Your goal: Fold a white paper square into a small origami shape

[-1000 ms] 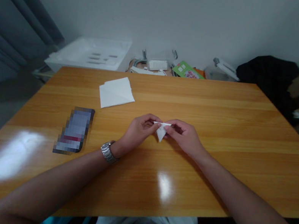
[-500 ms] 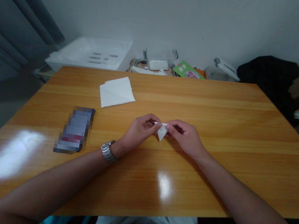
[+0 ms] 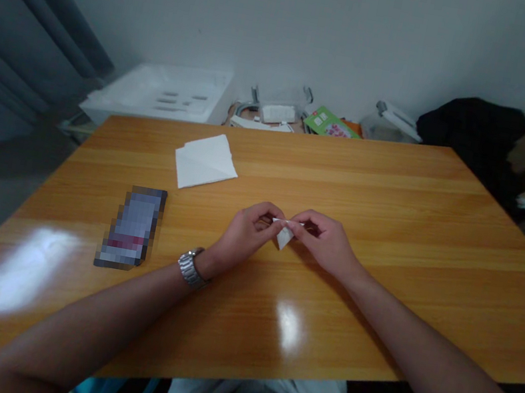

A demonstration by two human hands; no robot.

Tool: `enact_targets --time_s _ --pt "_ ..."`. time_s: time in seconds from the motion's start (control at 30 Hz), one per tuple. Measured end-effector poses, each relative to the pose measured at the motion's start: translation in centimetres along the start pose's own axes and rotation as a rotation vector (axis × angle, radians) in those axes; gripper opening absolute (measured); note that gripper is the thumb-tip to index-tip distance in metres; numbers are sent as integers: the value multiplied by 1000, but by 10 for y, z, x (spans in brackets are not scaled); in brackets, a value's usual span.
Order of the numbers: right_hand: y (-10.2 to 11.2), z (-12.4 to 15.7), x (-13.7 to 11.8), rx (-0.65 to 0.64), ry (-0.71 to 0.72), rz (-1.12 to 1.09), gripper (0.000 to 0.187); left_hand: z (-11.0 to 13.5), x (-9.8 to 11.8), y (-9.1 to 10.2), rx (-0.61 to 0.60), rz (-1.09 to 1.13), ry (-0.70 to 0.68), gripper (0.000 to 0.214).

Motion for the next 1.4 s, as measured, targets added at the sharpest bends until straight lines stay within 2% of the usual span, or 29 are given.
enact_targets --time_s 0.2,0.47,0.77,0.9,1.0,1.13,1.27,1.4 --pt "0 0 -3 -17 40 10 22 1 4 0 -14 1 7 22" --pt "7 -2 0 19 24 28 26 -3 -3 0 28 227 151 33" --pt "7 -3 0 31 6 -6 24 -1 5 3 55 155 67 34" --pt "7 -3 1 30 -4 -12 24 -1 5 2 31 143 57 36" --pt "5 -2 0 24 -15 -16 25 0 7 1 3 79 20 30" --pt "4 -2 0 33 -84 -100 28 1 10 2 55 -13 -27 24" --pt "4 -3 0 -25 -133 -192 31 0 9 3 96 -40 -34 24" --pt "6 -3 1 -84 -104 -133 32 1 6 3 110 -47 -24 22"
Point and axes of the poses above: each hand's wrist, its own z-axis away from the middle knuckle, its own y-axis out of the back of the hand, x = y × z, the point moved 2 cm from there along -z, towards the middle knuckle, and after that the axes turned 7 degrees about x, right-handed, at the moved point
